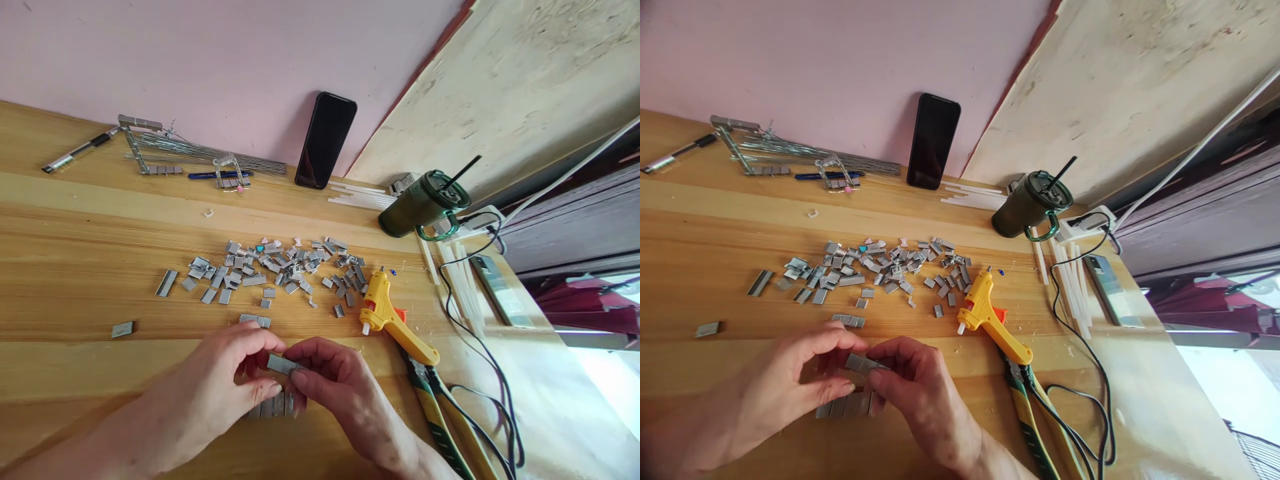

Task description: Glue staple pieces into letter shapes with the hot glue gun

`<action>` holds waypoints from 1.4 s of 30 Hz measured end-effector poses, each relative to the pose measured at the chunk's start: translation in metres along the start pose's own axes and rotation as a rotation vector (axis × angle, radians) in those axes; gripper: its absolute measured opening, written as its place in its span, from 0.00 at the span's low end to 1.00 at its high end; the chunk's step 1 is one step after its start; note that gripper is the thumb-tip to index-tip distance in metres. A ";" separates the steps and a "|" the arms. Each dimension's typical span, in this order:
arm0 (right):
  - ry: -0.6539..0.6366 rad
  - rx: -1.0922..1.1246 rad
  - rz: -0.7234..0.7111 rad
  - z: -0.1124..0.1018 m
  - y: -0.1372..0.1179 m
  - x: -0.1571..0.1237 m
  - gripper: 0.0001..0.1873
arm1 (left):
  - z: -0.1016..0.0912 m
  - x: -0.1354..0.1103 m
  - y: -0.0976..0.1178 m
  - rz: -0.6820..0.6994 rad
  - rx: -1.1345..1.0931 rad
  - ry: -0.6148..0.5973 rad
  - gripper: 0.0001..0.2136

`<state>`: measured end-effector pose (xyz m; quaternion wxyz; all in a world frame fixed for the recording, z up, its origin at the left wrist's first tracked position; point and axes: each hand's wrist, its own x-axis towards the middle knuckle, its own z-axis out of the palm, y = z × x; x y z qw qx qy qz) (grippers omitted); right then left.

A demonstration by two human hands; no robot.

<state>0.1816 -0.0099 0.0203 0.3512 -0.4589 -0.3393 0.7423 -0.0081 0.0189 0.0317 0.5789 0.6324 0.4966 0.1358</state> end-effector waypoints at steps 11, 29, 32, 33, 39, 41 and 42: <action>0.169 -0.143 -0.107 -0.010 -0.001 -0.002 0.17 | 0.000 0.007 -0.010 0.344 0.313 0.260 0.05; 0.304 -1.019 -0.521 -0.013 0.010 0.000 0.09 | -0.024 0.014 -0.023 0.430 0.334 0.456 0.09; 0.331 -1.089 -0.492 -0.018 0.011 0.000 0.09 | -0.041 0.017 -0.019 0.386 0.473 0.544 0.11; 0.340 -1.107 -0.482 -0.019 0.011 0.000 0.09 | -0.045 0.018 -0.018 0.374 0.500 0.552 0.12; 0.360 -1.207 -0.439 -0.025 0.010 -0.003 0.10 | -0.059 0.016 -0.017 0.323 0.514 0.593 0.13; 0.348 -1.259 -0.419 -0.026 0.008 -0.004 0.10 | -0.064 0.014 -0.015 0.305 0.506 0.634 0.14; 0.338 -1.285 -0.407 -0.026 0.007 -0.005 0.10 | -0.066 0.013 -0.014 0.295 0.508 0.654 0.14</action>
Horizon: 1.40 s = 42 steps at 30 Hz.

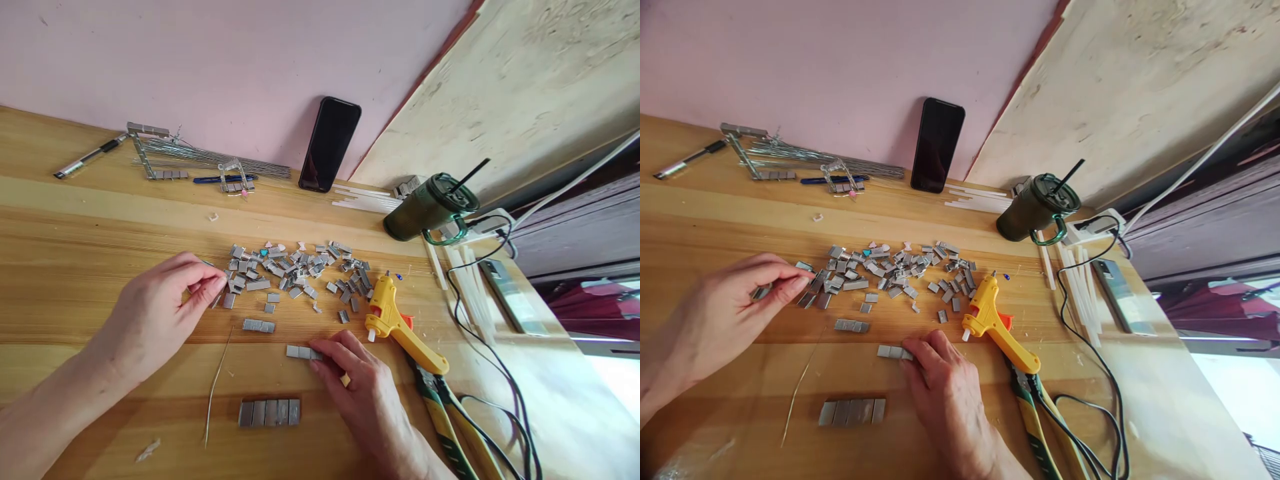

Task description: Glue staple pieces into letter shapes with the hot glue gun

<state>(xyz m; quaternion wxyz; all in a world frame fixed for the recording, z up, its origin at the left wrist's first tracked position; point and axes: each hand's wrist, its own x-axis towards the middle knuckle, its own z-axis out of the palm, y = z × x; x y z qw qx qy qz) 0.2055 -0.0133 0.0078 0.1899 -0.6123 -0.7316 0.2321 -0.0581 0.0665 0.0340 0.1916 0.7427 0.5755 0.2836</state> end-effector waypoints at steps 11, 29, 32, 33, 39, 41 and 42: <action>-0.201 -0.102 0.010 -0.011 -0.005 0.003 0.04 | 0.032 -0.020 0.007 0.381 0.272 -0.166 0.07; -0.168 0.005 -0.009 -0.006 -0.009 0.002 0.07 | 0.024 -0.017 0.021 -0.191 -0.383 -0.419 0.08; -0.164 0.048 -0.006 -0.006 -0.011 0.002 0.07 | 0.019 -0.017 0.022 -0.330 -0.608 -0.480 0.12; -0.158 0.055 -0.007 -0.006 -0.011 0.002 0.07 | 0.019 -0.017 0.021 -0.346 -0.657 -0.487 0.14; -0.133 0.061 -0.014 -0.005 -0.009 0.001 0.08 | 0.019 -0.018 0.015 -0.438 -0.835 -0.558 0.14; -0.130 0.057 -0.019 -0.004 -0.010 0.001 0.08 | 0.019 -0.019 0.015 -0.463 -0.882 -0.561 0.13; -0.129 0.057 -0.022 -0.004 -0.010 0.001 0.08 | 0.019 -0.019 0.016 -0.472 -0.904 -0.559 0.12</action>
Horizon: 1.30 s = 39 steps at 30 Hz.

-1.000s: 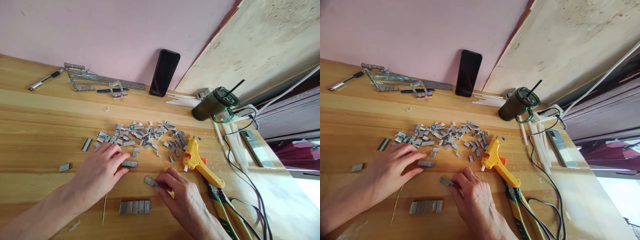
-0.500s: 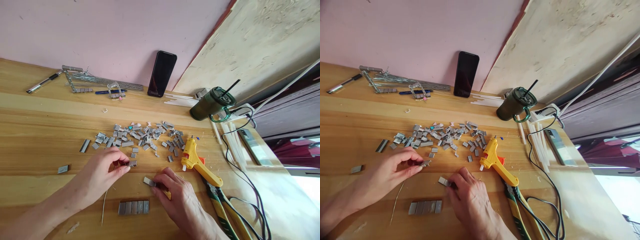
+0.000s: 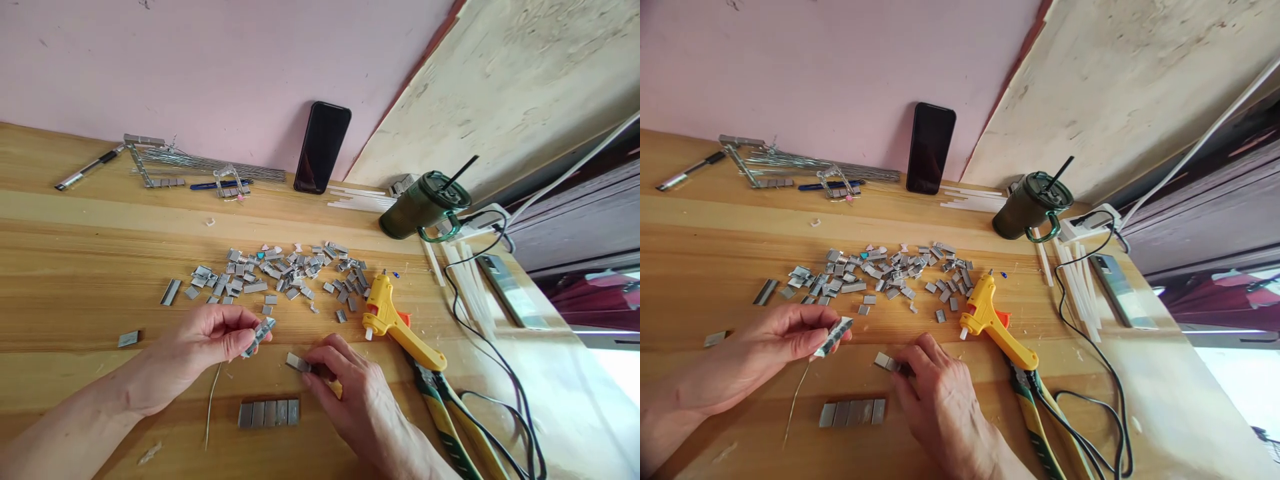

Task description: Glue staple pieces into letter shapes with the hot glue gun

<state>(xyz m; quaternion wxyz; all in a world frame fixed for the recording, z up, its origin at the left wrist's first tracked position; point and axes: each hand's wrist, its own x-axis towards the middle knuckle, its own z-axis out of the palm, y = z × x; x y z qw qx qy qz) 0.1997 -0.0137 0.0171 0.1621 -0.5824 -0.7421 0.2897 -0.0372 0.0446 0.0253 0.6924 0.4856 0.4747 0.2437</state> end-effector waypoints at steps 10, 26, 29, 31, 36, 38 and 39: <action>0.019 0.027 -0.020 0.002 0.002 0.000 0.08 | 0.003 0.002 0.005 0.006 -0.008 -0.012 0.09; 0.087 -0.118 -0.123 0.004 0.002 -0.001 0.08 | 0.015 -0.001 0.002 0.059 0.428 0.043 0.05; 0.104 -0.134 -0.146 0.003 0.002 0.001 0.10 | 0.017 -0.001 -0.001 0.091 0.554 0.066 0.05; 0.110 -0.143 -0.153 0.002 0.002 0.003 0.10 | 0.019 0.000 -0.004 0.138 0.580 0.097 0.05; 0.123 -0.106 -0.146 0.002 0.006 0.006 0.11 | 0.025 0.004 -0.011 0.245 0.648 0.140 0.07; 0.125 -0.094 -0.148 0.001 0.007 0.006 0.12 | 0.027 0.005 -0.013 0.332 0.702 0.158 0.08; 0.126 -0.098 -0.151 0.001 0.007 0.006 0.13 | 0.027 0.005 -0.014 0.382 0.724 0.166 0.09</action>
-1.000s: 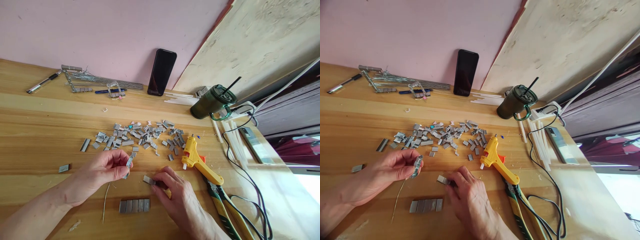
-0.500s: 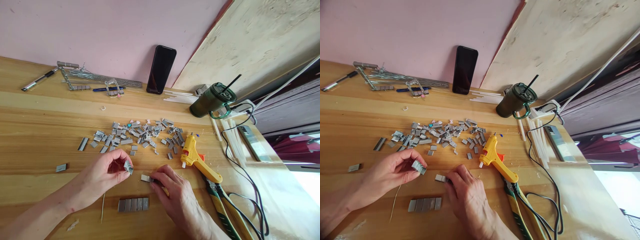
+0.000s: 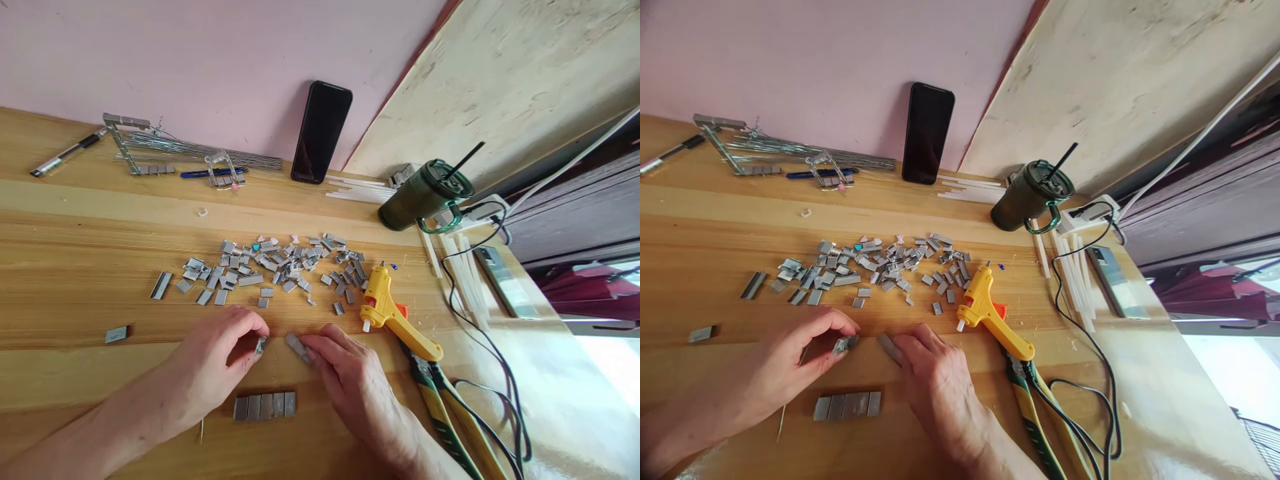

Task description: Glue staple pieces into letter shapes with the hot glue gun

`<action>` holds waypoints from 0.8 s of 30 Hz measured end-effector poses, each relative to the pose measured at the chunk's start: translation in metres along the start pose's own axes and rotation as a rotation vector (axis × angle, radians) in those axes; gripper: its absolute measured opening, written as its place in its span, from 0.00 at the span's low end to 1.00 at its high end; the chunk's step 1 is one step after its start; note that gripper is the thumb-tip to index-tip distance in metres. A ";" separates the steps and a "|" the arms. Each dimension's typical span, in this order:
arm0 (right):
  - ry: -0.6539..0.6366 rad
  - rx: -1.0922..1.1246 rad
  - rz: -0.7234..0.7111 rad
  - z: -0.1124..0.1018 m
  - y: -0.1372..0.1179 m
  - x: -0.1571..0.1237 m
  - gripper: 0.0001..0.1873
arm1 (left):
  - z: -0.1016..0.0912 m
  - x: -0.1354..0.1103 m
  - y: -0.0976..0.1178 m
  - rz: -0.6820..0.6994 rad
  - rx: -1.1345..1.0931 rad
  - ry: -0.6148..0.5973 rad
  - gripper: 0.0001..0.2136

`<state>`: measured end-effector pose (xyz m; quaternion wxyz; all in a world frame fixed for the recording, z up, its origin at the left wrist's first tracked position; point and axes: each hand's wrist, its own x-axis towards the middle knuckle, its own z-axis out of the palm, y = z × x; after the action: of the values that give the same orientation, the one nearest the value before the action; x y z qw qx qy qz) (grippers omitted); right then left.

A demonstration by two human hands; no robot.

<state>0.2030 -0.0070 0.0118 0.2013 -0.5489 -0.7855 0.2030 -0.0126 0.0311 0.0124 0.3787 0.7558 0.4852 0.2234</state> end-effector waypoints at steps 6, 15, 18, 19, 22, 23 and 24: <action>-0.004 -0.041 0.014 0.000 -0.005 -0.001 0.08 | 0.003 0.001 -0.004 0.174 0.072 0.035 0.12; 0.010 -0.078 -0.033 0.011 -0.010 0.000 0.09 | 0.006 0.002 -0.011 0.325 0.148 0.046 0.11; 0.049 -0.057 -0.051 0.015 -0.012 0.002 0.08 | 0.006 0.003 -0.011 0.337 0.154 0.033 0.10; 0.064 -0.061 -0.050 0.017 -0.012 0.002 0.08 | 0.006 0.004 -0.012 0.341 0.154 0.033 0.10; 0.091 -0.086 -0.037 0.019 -0.013 0.004 0.09 | 0.007 0.003 -0.017 0.352 0.159 0.033 0.09; 0.094 -0.095 -0.032 0.020 -0.014 0.005 0.08 | 0.007 0.003 -0.020 0.349 0.166 0.027 0.09; 0.094 -0.102 -0.028 0.020 -0.014 0.005 0.08 | 0.007 0.002 -0.022 0.344 0.178 0.023 0.09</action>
<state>0.1795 -0.0088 0.0027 0.2126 -0.5562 -0.7922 0.1337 -0.0193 0.0359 -0.0096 0.2609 0.8555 0.3711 0.2497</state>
